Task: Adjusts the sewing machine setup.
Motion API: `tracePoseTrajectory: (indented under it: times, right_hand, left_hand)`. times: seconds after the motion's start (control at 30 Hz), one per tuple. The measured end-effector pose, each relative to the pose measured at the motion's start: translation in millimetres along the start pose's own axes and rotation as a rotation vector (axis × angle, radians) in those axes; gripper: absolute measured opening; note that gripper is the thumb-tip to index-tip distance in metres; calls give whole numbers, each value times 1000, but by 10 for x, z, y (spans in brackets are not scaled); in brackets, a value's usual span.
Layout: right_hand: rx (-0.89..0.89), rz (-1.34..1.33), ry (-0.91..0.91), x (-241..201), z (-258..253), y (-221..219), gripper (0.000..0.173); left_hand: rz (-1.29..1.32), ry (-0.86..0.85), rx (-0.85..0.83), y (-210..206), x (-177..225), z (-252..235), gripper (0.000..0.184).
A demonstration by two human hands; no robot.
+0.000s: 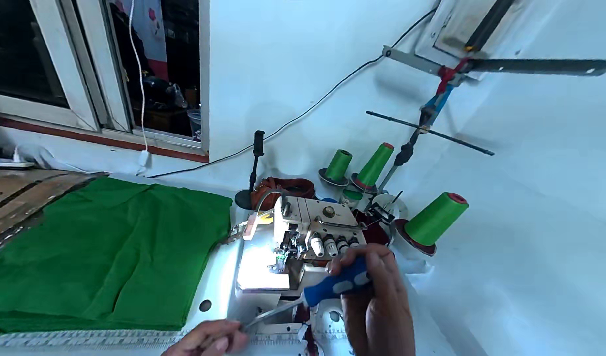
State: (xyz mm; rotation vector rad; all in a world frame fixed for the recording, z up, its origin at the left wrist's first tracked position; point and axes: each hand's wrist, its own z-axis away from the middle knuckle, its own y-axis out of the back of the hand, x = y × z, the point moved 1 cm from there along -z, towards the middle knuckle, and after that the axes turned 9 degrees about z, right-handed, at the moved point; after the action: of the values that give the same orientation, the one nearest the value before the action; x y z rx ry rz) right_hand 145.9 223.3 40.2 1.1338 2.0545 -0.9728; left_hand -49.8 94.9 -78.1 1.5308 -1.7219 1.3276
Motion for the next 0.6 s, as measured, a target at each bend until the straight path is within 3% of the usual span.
tracePoseTrajectory:
  times: [0.1, 0.27, 0.33, 0.43, 0.5, 0.6]
  right_hand:
    - [-13, 93, 53, -79, -341, -89, 13]
    - [-249, 159, 81, 47, -774, -396, 33]
    - [-300, 190, 111, 105, -868, -514, 37]
    - [-349, 223, 118, 183, -939, -602, 42]
    - [-382, 205, 74, 211, -975, -609, 47]
    - [-450, 191, 32, 258, -1030, -582, 53]
  left_hand:
    - [-336, -121, 4, -10, 163, -351, 20]
    - [-927, -443, -34, -145, 527, -1212, 32]
    - [-1041, -381, 21, -134, 517, -1443, 37]
    - [-1070, -81, 27, -55, 369, -1548, 66]
    - [-1069, -19, 30, -9, 272, -1550, 59]
    - [-1020, -113, 79, 95, 220, -1551, 44]
